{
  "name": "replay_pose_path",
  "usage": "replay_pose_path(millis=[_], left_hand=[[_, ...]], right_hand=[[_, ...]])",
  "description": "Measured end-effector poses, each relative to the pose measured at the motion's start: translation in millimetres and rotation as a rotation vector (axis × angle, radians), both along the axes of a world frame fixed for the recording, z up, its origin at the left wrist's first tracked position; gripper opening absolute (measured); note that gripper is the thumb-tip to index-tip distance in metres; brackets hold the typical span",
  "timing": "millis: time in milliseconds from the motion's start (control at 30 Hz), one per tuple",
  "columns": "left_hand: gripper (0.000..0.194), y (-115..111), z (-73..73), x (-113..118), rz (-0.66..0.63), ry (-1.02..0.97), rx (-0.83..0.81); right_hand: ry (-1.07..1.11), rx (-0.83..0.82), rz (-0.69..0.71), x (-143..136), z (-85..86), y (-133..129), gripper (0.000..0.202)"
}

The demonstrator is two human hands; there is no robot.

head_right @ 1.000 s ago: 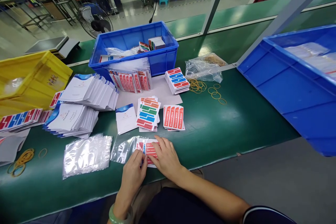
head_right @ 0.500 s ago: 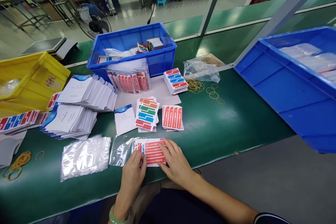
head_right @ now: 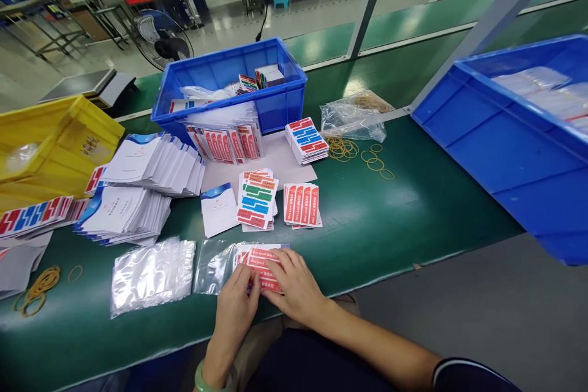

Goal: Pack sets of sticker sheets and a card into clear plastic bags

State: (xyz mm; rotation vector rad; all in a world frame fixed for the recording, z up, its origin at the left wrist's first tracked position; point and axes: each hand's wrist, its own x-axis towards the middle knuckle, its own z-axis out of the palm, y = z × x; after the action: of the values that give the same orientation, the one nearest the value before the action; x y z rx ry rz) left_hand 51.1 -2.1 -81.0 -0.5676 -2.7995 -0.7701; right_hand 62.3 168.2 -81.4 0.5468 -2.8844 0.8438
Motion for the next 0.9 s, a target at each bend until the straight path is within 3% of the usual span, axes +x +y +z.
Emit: replay_pose_path(millis=[133, 267, 333, 533, 633, 767, 900], left_hand=[[0.013, -5.8, 6.8, -6.5, -0.006, -0.028, 0.066], [0.007, -11.2, 14.3, -14.1, -0.045, -0.029, 0.153], [0.007, -13.1, 17.4, -16.3, -0.059, -0.016, 0.185], [0.009, -14.8, 27.9, -15.4, -0.087, -0.053, 0.24], [0.009, -10.3, 31.5, -9.7, -0.116, -0.082, 0.273], [0.009, -3.9, 36.8, -0.9, -0.164, -0.085, 0.325], [0.012, -7.4, 48.4, 0.6, -0.091, 0.015, 0.399]], right_hand=[[-0.053, 0.07, 0.002, -1.0, 3.5, 17.5, 0.055], [-0.152, 0.15, 0.091, -0.3, 7.9, 32.7, 0.071], [-0.163, 0.127, 0.126, 0.7, 8.3, 34.2, 0.07], [-0.142, -0.21, 0.057, -0.4, 9.7, 23.4, 0.05], [-0.122, -0.301, 0.101, -2.9, 19.5, 12.3, 0.044], [-0.091, -0.372, 0.177, -6.0, 34.8, -2.9, 0.054], [-0.081, -0.593, 0.143, -9.8, 43.2, -7.8, 0.062]])
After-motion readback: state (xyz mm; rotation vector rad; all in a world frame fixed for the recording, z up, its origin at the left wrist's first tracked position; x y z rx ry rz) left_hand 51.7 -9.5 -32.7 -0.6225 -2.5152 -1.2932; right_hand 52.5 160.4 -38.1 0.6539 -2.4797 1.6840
